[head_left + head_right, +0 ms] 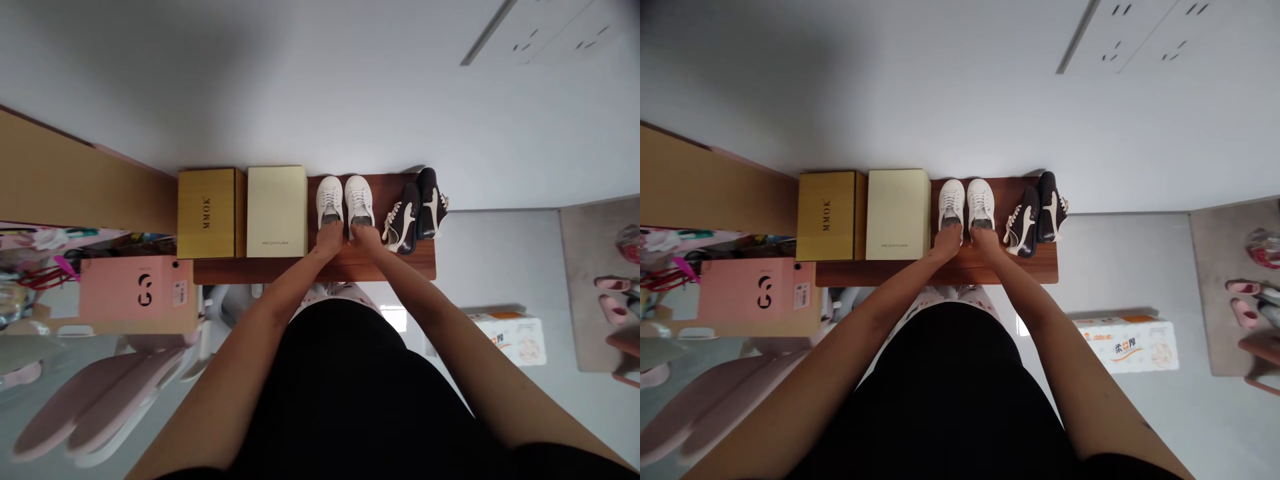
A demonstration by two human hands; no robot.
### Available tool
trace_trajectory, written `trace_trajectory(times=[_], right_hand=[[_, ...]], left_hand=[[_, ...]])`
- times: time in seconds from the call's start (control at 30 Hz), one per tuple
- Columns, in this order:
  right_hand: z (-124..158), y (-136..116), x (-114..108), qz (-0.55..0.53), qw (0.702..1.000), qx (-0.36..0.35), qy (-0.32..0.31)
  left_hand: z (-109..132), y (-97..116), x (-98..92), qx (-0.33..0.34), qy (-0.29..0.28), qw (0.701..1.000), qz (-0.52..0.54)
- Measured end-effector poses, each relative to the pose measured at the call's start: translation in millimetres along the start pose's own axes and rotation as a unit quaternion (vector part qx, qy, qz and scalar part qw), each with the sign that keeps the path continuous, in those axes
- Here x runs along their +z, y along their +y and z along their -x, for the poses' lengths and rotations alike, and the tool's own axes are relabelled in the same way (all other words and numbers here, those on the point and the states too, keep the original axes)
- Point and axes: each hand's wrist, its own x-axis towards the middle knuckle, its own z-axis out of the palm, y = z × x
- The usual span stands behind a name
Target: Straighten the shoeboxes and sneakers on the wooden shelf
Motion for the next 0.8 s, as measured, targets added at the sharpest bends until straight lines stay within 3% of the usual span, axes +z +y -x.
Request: trace_trajectory(times=[0.23, 0.4, 0.53, 0.67, 0.73, 0.8], right_hand=[[3, 0, 9, 0.003, 0.999, -0.028, 0.018], [32, 19, 10, -0.049, 0.992, -0.040, 0.113], [67, 68, 14, -0.150, 0.960, 0.004, 0.236], [80, 142, 20, -0.187, 0.907, 0.182, 0.331], [76, 176, 21, -0.192, 0.899, 0.258, 0.297], [70, 199, 23, -0.215, 0.909, 0.284, 0.216]], left_hand=[[6, -2, 2.3, -0.012, -0.016, 0.999, -0.050], [11, -1, 0.0, -0.020, 0.046, 0.999, 0.017], [11, 21, 1.9, 0.087, 0.069, 0.994, 0.008], [9, 62, 30.2, 0.190, -0.012, 0.980, 0.062], [5, 84, 52.1, 0.178, -0.058, 0.979, 0.077], [-2, 105, 72.5, 0.140, -0.095, 0.984, 0.060]])
